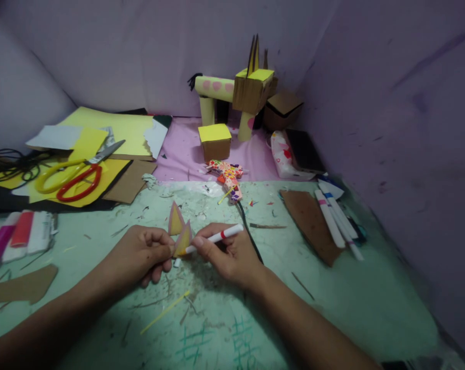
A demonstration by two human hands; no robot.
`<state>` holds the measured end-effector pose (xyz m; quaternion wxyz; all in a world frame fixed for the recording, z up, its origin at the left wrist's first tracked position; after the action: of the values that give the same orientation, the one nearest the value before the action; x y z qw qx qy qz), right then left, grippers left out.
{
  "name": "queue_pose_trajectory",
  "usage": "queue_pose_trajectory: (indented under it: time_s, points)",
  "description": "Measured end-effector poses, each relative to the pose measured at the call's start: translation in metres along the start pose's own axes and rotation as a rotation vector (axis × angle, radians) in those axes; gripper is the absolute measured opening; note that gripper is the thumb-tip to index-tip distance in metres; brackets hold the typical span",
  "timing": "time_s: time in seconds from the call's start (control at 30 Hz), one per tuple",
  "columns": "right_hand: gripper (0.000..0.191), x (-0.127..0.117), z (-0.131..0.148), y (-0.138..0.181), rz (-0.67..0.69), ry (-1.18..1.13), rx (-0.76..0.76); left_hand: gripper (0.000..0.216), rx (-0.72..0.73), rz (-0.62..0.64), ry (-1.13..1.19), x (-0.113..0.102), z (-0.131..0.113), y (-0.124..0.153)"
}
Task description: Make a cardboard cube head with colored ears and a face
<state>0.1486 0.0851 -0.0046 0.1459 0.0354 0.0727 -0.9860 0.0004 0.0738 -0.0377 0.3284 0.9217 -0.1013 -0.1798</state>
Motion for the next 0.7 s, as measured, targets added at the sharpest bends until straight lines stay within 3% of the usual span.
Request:
queue_pose_trajectory:
  time_s: [0.4,0.7]
  points:
    - [0.018,0.002,0.000,-0.001,0.045,0.030,0.009,0.016,0.002,0.009,-0.012,0.001,-0.001,0.000]
    - [0.019,-0.008,-0.007,0.001,0.000,0.055,0.029,0.017,0.004,0.004,-0.003,0.000,0.000,0.000]
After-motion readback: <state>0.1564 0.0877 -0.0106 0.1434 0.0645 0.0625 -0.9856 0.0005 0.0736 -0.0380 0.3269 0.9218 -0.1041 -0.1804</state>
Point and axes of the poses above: each hand's wrist, its own y-axis away from the middle knuckle, its own x-axis out of the palm, z = x × y, the point moved 8 cm from there along -y, towards the middle knuckle
